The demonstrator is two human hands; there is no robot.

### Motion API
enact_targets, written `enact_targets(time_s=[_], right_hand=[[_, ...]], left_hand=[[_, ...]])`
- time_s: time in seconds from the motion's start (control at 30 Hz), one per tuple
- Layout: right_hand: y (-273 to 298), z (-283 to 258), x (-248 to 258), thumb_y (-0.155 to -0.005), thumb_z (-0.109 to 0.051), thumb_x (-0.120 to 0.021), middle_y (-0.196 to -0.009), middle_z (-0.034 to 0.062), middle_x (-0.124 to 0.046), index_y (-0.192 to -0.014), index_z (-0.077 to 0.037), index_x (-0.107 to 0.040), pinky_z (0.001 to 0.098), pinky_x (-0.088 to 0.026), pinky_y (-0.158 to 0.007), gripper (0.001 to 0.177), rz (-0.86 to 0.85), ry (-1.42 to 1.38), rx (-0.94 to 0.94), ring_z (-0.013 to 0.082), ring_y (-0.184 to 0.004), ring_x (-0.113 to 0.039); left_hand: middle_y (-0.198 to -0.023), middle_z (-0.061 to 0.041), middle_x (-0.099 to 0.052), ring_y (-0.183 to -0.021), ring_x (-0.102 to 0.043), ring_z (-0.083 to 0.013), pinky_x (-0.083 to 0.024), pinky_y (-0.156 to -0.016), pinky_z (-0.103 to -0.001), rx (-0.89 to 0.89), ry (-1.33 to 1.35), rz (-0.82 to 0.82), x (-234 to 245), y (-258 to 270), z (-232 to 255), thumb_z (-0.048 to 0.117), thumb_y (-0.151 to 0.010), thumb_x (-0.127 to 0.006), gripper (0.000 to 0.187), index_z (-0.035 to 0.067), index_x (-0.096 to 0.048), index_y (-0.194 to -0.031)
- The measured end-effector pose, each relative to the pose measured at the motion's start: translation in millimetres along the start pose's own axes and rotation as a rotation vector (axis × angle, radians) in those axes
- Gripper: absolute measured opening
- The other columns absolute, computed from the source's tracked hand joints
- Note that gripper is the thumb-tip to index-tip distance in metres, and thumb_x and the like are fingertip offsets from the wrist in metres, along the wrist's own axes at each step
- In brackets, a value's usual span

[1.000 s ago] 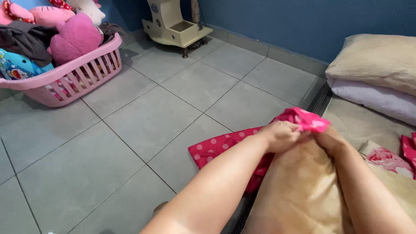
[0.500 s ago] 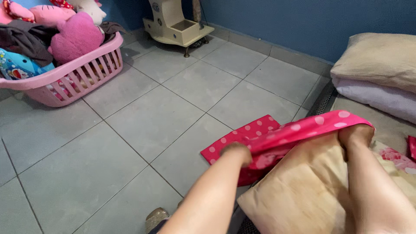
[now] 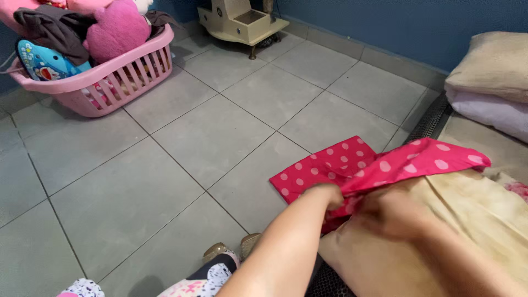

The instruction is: The person puts a pillow into a pink polka-dotted pillowcase, ties the drawstring, and then places it on a bed. The person then picks up a beige pillow and puts it into a matching pink polka-dotted pillowcase.

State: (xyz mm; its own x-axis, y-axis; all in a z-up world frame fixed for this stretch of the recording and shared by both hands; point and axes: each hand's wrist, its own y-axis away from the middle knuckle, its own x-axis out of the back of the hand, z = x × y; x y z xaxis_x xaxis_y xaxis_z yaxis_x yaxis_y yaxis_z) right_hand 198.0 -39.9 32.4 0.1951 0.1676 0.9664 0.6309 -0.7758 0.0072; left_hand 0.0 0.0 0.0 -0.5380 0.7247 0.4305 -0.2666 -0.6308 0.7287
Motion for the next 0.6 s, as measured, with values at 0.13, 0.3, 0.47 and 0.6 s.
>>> enact_targets(time_s=[0.13,0.3,0.47,0.6], right_hand=[[-11,-67,-14,-0.075,-0.069,-0.081,-0.098,0.0177,-0.072,-0.117,-0.011,-0.071,0.0538,-0.042,-0.098,0.072,-0.369,0.219,0.108,0.0381,-0.101,-0.066],[-21,-57,-15,-0.078,-0.056,-0.070,-0.093,0.0110,-0.075,-0.100,-0.016,-0.077,0.0497,-0.033,-0.116,0.046,-0.460,0.225,0.017,0.0322,-0.104,-0.068],[-6,-7,17,-0.080,-0.052,-0.080,-0.090,0.0065,-0.076,-0.104,-0.019,-0.081,0.0429,-0.053,-0.084,0.040,-0.066,0.034,-0.206,0.0260,-0.091,-0.070],[-13,23,19,-0.091,-0.028,-0.073,-0.080,0.0053,-0.073,-0.099,-0.003,-0.076,0.0346,-0.054,-0.065,0.026,0.139,-0.747,-0.367,0.0140,-0.074,-0.064]], left_hand=[[-0.117,-0.018,-0.074,-0.103,-0.071,-0.0331,-0.058,-0.086,-0.049,-0.057,-0.181,0.331,12,7,-6,0.016,-0.093,-0.052,0.035,0.003,-0.075,-0.117],[-0.127,-0.014,-0.070,-0.116,-0.068,-0.0327,-0.056,-0.094,-0.047,-0.090,-0.234,0.498,9,18,-10,0.016,-0.092,-0.060,0.031,0.010,-0.074,-0.120],[-0.126,-0.014,-0.072,-0.116,-0.069,-0.0337,-0.057,-0.096,-0.047,-0.186,-0.190,0.644,4,16,-13,0.015,-0.092,-0.060,0.028,0.013,-0.076,-0.115],[-0.122,-0.012,-0.071,-0.114,-0.067,-0.0347,-0.053,-0.097,-0.048,-0.282,0.184,0.756,0,7,12,0.022,-0.094,-0.057,0.031,0.021,-0.073,-0.119]])
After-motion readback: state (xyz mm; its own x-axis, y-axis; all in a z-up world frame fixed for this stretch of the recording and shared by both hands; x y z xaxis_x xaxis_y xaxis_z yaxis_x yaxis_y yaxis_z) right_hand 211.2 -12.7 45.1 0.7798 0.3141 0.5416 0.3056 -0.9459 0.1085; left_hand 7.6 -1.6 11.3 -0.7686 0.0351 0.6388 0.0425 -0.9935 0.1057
